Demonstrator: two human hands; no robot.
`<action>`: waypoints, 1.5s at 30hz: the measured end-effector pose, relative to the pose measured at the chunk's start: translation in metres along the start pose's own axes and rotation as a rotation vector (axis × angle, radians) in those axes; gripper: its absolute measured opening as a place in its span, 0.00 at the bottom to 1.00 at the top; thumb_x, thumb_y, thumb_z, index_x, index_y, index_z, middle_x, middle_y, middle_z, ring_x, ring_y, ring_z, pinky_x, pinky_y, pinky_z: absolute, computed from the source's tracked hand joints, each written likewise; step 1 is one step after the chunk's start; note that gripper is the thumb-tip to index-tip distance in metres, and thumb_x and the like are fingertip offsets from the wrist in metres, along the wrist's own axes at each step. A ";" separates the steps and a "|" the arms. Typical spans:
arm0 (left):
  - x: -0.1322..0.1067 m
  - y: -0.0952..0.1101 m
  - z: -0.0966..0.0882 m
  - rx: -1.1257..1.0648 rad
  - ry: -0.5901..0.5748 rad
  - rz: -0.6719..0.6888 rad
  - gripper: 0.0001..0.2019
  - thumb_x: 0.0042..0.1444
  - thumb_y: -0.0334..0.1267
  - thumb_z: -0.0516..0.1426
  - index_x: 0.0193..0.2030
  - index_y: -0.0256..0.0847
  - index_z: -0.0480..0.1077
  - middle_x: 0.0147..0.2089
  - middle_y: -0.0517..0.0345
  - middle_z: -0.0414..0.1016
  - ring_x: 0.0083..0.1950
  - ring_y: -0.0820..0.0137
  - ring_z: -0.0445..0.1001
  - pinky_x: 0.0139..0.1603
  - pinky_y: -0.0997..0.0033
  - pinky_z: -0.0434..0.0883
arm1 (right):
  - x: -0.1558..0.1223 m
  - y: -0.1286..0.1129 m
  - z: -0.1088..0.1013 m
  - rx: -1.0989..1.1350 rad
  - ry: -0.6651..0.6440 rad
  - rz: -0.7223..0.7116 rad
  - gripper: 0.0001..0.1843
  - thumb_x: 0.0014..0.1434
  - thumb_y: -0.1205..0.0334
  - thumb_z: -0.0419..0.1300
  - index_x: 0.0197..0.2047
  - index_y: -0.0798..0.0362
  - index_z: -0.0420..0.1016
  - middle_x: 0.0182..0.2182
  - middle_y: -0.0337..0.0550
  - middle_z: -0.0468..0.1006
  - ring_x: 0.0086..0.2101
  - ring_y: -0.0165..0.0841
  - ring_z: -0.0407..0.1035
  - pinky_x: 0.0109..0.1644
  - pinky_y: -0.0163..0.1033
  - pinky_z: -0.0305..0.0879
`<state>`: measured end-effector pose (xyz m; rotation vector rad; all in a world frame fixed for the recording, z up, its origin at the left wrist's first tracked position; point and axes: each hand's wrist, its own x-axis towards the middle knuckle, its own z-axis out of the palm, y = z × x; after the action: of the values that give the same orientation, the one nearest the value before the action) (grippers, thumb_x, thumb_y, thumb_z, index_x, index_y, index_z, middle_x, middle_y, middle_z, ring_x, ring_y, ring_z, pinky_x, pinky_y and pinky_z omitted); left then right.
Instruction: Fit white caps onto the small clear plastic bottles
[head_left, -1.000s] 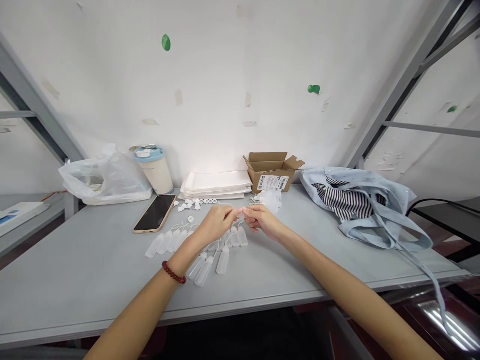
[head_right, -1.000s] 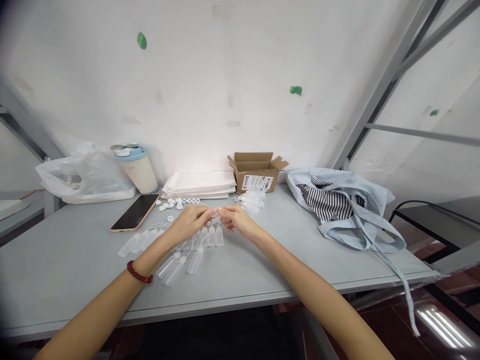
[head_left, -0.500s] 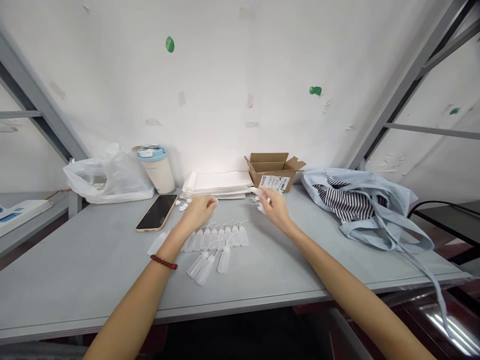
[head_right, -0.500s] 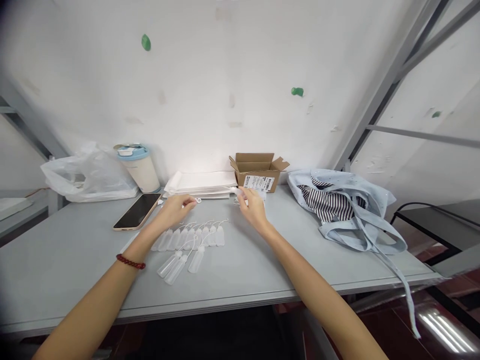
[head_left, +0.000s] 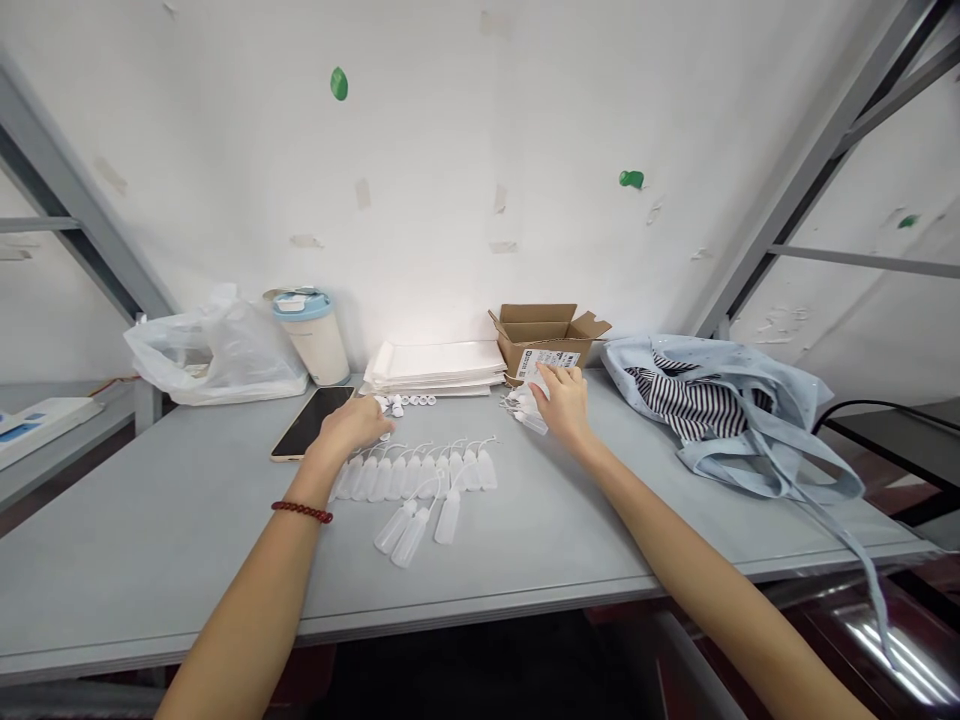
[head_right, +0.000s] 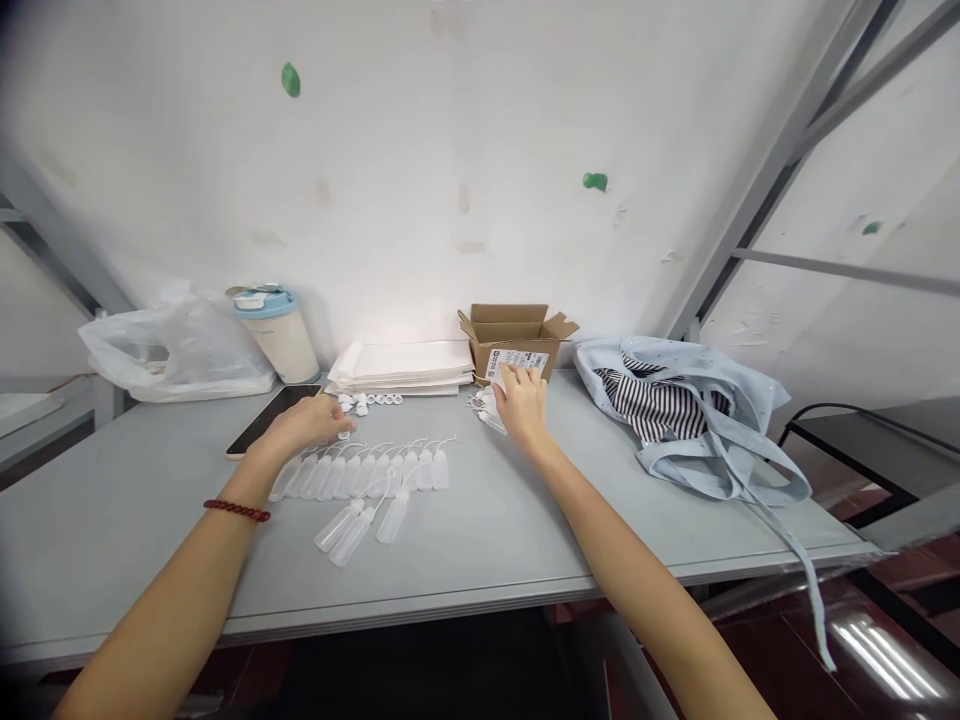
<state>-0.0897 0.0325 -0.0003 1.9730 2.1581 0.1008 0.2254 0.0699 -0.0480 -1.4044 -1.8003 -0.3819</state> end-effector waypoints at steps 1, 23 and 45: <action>0.001 0.000 0.002 -0.003 -0.014 0.009 0.10 0.45 0.44 0.54 0.28 0.40 0.70 0.36 0.46 0.77 0.38 0.56 0.74 0.33 0.67 0.65 | -0.001 -0.004 -0.002 0.011 0.026 -0.014 0.17 0.60 0.61 0.52 0.49 0.59 0.72 0.44 0.57 0.74 0.42 0.46 0.60 0.43 0.48 0.57; 0.002 0.011 0.011 -0.113 0.176 0.139 0.14 0.47 0.40 0.53 0.40 0.42 0.73 0.39 0.53 0.76 0.40 0.61 0.73 0.36 0.69 0.64 | -0.068 -0.133 -0.056 0.306 -0.837 -0.168 0.19 0.52 0.54 0.56 0.16 0.56 0.65 0.14 0.41 0.66 0.18 0.25 0.52 0.25 0.34 0.43; -0.011 0.027 -0.004 -0.721 0.042 0.181 0.15 0.43 0.41 0.58 0.36 0.34 0.76 0.32 0.54 0.77 0.32 0.67 0.71 0.32 0.71 0.65 | -0.038 -0.111 -0.066 0.647 -0.970 0.160 0.16 0.48 0.60 0.55 0.14 0.55 0.58 0.12 0.34 0.62 0.15 0.22 0.54 0.19 0.30 0.48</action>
<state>-0.0631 0.0250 0.0096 1.7118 1.6150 0.8242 0.1534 -0.0364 -0.0086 -1.3002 -2.1936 1.0583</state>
